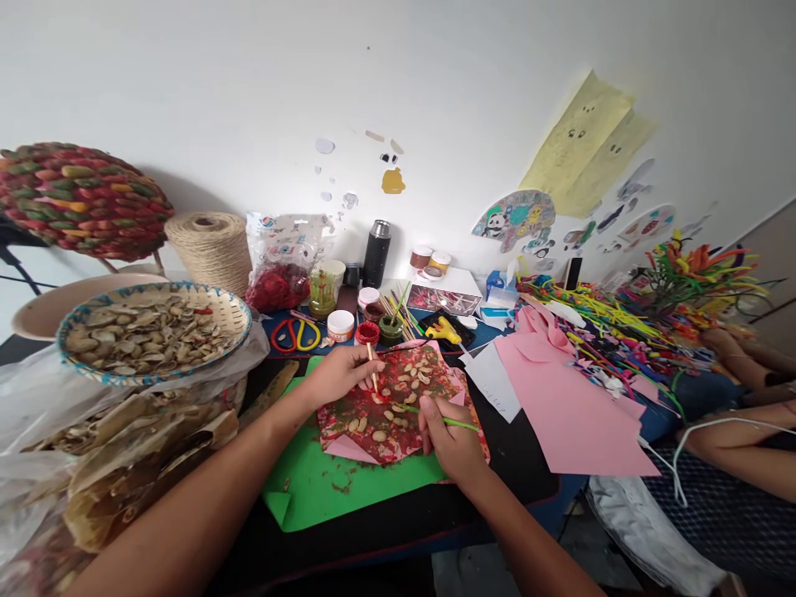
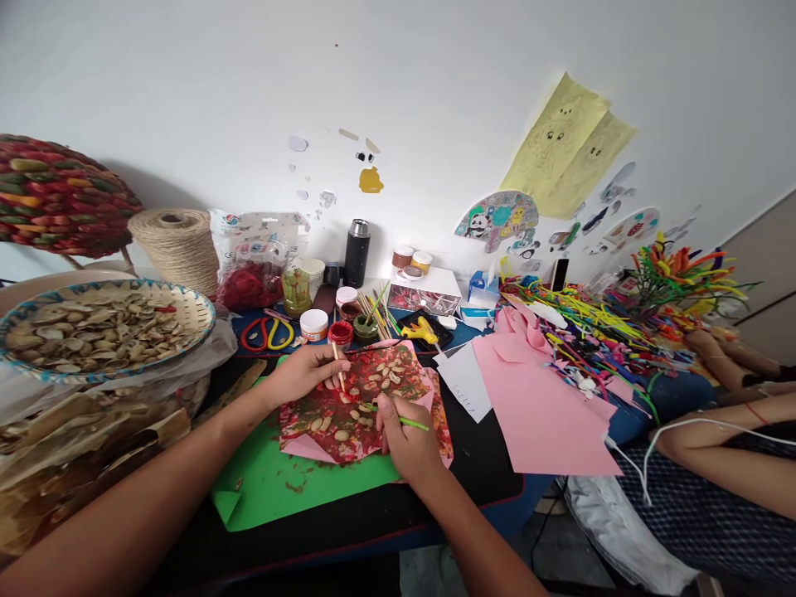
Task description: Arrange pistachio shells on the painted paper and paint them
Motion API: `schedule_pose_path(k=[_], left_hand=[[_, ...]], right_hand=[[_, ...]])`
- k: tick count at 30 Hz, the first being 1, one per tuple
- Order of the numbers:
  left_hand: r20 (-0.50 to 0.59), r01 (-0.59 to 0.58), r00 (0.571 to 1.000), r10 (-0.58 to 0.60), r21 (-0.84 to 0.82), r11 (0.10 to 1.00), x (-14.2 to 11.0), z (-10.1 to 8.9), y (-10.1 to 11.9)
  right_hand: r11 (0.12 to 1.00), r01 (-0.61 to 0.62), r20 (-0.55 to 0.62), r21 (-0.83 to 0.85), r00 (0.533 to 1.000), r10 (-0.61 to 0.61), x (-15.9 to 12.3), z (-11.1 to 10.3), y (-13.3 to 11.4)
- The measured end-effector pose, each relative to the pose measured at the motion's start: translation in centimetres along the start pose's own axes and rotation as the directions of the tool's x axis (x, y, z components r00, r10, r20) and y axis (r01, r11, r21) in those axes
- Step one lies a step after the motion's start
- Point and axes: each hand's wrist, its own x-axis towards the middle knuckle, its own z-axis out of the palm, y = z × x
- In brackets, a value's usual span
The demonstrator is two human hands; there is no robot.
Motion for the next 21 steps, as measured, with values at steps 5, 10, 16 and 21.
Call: schedule_pose_path(k=[5, 10, 16, 21], left_hand=[[-0.003, 0.0, 1.0, 0.0, -0.001, 1.0, 0.0, 0.0, -0.1], [-0.002, 0.003, 1.0, -0.003, 0.032, 0.999, -0.1, -0.1, 0.2], [-0.007, -0.026, 1.0, 0.027, 0.02, 0.999, -0.1, -0.1, 0.1], [-0.014, -0.026, 1.0, 0.026, -0.004, 1.0, 0.0, 0.0, 0.1]], right_hand=[[1.0, 0.003, 0.016, 0.016, 1.0, -0.003, -0.1, 0.3, -0.4], [0.997, 0.074, -0.015, -0.035, 0.997, -0.074, 0.6, 1.0, -0.9], [1.0, 0.015, 0.016, -0.012, 1.0, -0.014, 0.2, 0.6, 0.0], [0.999, -0.027, -0.014, 0.039, 1.0, 0.028, 0.0, 0.8, 0.2]])
